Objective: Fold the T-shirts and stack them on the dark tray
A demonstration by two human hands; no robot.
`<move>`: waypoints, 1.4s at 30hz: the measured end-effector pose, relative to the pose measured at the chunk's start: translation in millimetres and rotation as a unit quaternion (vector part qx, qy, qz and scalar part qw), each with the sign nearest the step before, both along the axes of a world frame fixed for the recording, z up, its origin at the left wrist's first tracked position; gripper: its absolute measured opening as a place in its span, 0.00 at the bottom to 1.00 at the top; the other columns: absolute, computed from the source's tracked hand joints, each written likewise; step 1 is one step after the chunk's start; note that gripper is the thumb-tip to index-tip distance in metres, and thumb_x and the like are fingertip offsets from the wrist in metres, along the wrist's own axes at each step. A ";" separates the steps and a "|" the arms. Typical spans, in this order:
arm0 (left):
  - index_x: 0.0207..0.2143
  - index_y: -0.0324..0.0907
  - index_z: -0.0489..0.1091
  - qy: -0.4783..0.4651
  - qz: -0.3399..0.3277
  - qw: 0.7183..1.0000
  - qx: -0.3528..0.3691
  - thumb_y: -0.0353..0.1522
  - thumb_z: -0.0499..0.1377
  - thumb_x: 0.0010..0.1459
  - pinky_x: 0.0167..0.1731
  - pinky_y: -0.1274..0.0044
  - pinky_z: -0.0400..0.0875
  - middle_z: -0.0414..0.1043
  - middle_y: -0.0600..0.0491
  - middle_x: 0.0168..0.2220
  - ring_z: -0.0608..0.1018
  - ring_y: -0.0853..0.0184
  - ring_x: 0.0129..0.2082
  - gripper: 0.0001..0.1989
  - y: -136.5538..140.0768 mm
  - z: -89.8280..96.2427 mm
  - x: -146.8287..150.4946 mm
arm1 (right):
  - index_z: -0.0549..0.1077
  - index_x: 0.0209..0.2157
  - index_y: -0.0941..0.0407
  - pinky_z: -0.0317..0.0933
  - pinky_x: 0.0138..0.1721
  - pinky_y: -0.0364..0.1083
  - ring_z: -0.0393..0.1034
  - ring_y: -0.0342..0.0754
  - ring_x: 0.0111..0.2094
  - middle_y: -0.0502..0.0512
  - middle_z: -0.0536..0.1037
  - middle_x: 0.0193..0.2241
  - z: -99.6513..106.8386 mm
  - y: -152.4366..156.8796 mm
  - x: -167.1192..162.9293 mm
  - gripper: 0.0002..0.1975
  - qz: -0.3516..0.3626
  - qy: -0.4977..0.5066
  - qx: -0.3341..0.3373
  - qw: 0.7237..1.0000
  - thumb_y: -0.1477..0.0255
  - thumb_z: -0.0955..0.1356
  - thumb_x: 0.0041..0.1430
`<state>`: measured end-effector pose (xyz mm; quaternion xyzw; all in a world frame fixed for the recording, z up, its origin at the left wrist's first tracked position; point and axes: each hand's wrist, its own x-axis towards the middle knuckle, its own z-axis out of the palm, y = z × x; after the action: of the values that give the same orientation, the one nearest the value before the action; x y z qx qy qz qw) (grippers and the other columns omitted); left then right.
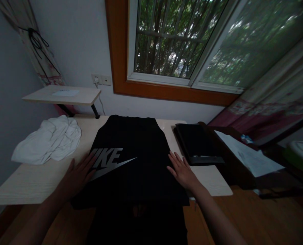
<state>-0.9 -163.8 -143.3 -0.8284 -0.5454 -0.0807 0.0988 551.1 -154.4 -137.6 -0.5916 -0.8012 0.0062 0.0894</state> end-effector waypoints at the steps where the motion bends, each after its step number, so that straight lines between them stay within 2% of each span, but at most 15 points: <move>1: 0.74 0.54 0.44 0.000 -0.001 1.000 0.001 0.41 0.43 0.71 0.66 0.45 0.52 0.50 0.49 0.74 0.55 0.53 0.73 0.31 -2.3 -0.5 -2.5 | 0.46 0.74 0.44 0.45 0.70 0.69 0.43 0.57 0.74 0.52 0.50 0.73 -1.2 -1.6 1.7 0.33 -0.003 -0.001 0.007 1.000 0.54 0.57 0.73; 5: 0.74 0.49 0.47 -0.010 -0.019 1.000 0.008 0.40 0.41 0.72 0.66 0.46 0.53 0.51 0.46 0.74 0.53 0.52 0.74 0.30 -4.3 0.8 -4.2 | 0.43 0.75 0.52 0.48 0.70 0.66 0.45 0.56 0.74 0.57 0.48 0.74 0.1 -0.5 -0.7 0.33 -0.004 -0.001 0.045 0.999 0.57 0.55 0.75; 8: 0.74 0.47 0.48 -0.030 -0.019 0.999 0.018 0.41 0.43 0.72 0.67 0.50 0.53 0.49 0.45 0.74 0.52 0.53 0.74 0.30 5.0 5.9 9.1 | 0.43 0.75 0.54 0.48 0.70 0.64 0.44 0.56 0.74 0.59 0.47 0.74 7.4 9.9 -15.0 0.33 -0.004 0.006 0.059 0.998 0.59 0.55 0.75; 12: 0.73 0.46 0.51 -0.044 -0.033 0.998 0.019 0.42 0.46 0.72 0.68 0.52 0.54 0.49 0.45 0.74 0.53 0.52 0.74 0.30 28.8 7.0 39.1 | 0.47 0.74 0.54 0.46 0.71 0.63 0.45 0.56 0.74 0.59 0.48 0.74 13.2 32.3 -43.3 0.32 0.015 0.010 0.040 0.999 0.58 0.56 0.75; 18: 0.71 0.47 0.56 -0.051 -0.020 0.998 0.002 0.42 0.48 0.71 0.67 0.50 0.55 0.53 0.43 0.73 0.55 0.49 0.73 0.29 57.8 -7.3 65.7 | 0.54 0.72 0.58 0.44 0.72 0.62 0.44 0.57 0.74 0.60 0.51 0.73 5.5 57.9 -68.4 0.33 0.018 0.001 -0.004 1.000 0.54 0.56 0.74; 33: 0.70 0.47 0.58 -0.052 -0.022 0.998 -0.003 0.43 0.47 0.72 0.67 0.52 0.53 0.55 0.43 0.72 0.56 0.51 0.73 0.27 98.9 -2.1 66.1 | 0.53 0.73 0.59 0.41 0.72 0.61 0.42 0.56 0.74 0.60 0.49 0.74 1.4 97.8 -62.0 0.35 0.011 -0.008 -0.015 1.000 0.52 0.53 0.74; 38: 0.71 0.46 0.57 -0.052 -0.021 0.998 -0.005 0.43 0.47 0.72 0.68 0.53 0.54 0.54 0.43 0.72 0.57 0.51 0.72 0.28 100.6 -8.9 58.1 | 0.53 0.73 0.58 0.42 0.72 0.62 0.43 0.55 0.74 0.61 0.50 0.73 -2.2 92.8 -53.9 0.35 0.003 -0.007 -0.004 1.000 0.53 0.53 0.74; 42: 0.72 0.47 0.54 -0.048 -0.043 0.998 0.004 0.42 0.46 0.72 0.68 0.56 0.54 0.53 0.45 0.73 0.56 0.54 0.73 0.28 91.6 -15.9 45.4 | 0.52 0.73 0.58 0.42 0.72 0.62 0.43 0.55 0.74 0.61 0.50 0.73 -3.6 78.0 -42.5 0.34 0.000 -0.006 0.008 1.000 0.54 0.53 0.74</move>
<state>44.5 -72.3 -159.1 -0.8458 -0.5132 -0.1267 0.0723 508.6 -76.4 -141.2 -0.5912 -0.8015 -0.0036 0.0897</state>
